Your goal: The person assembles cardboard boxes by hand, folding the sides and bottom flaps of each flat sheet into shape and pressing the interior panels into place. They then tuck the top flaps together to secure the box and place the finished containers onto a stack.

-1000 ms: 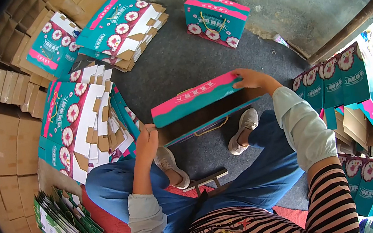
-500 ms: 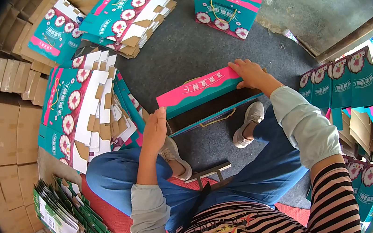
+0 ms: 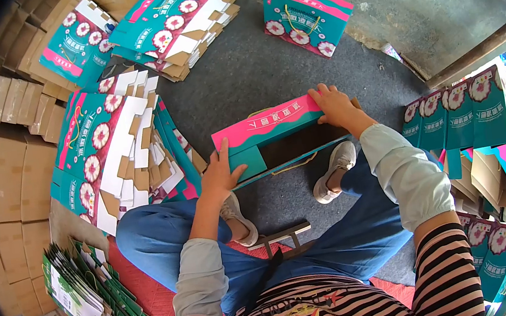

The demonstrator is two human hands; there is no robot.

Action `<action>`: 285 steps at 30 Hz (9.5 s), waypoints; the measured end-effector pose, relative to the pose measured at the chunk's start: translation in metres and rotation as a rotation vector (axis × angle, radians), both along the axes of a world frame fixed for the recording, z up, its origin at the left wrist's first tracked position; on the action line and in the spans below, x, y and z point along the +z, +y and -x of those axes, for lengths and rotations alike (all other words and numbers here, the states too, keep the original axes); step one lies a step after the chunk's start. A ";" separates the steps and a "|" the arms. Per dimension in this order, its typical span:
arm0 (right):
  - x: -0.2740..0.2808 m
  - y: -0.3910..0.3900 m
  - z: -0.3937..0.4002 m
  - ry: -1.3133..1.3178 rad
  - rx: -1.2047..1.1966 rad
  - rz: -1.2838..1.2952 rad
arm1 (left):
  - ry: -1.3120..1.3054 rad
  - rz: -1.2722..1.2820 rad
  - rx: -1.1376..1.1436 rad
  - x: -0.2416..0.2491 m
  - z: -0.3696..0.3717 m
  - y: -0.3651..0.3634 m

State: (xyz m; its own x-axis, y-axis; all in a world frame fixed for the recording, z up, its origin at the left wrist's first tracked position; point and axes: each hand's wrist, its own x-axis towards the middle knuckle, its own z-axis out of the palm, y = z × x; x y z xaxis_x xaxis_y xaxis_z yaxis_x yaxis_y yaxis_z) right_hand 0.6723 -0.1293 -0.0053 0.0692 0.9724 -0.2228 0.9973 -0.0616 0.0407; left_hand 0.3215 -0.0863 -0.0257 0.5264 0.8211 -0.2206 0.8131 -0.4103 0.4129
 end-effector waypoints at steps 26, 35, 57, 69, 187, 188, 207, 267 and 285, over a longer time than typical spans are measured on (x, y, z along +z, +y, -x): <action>0.037 -0.017 -0.043 0.880 -0.416 0.402 | 0.015 0.106 -0.012 -0.007 0.002 0.004; 0.018 -0.012 -0.020 0.521 -0.082 0.400 | 0.002 0.095 -0.005 -0.009 0.002 0.005; 0.011 -0.012 -0.025 0.400 -0.443 0.359 | -0.463 0.908 0.447 -0.025 0.008 0.008; 0.243 -0.178 -0.055 0.132 -0.589 -0.915 | -0.996 -0.149 -0.069 0.133 -0.124 -0.017; 0.137 0.039 0.200 0.477 0.513 -0.714 | 0.153 -0.669 0.004 0.351 0.160 0.011; 0.131 0.043 0.197 0.480 0.497 -0.715 | 0.143 -0.658 -0.056 0.362 0.152 0.007; 0.138 -0.059 0.075 1.524 -0.310 0.078 | -0.659 -0.674 0.030 0.275 0.033 0.065; 0.169 -0.069 0.029 0.418 0.008 -1.025 | 0.265 -0.239 -0.592 0.241 -0.105 0.038; 0.141 -0.068 0.051 1.162 0.124 0.063 | 0.025 -1.005 -0.785 0.228 -0.069 0.064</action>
State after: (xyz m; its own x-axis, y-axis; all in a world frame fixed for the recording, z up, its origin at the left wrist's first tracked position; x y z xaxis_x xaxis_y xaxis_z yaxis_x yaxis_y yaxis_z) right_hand 0.6212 -0.1978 0.1357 -0.3020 0.9433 -0.1377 0.4356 0.0081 -0.9001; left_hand 0.3904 -0.0219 0.2027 0.9490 0.1034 0.2978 0.2144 -0.9043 -0.3691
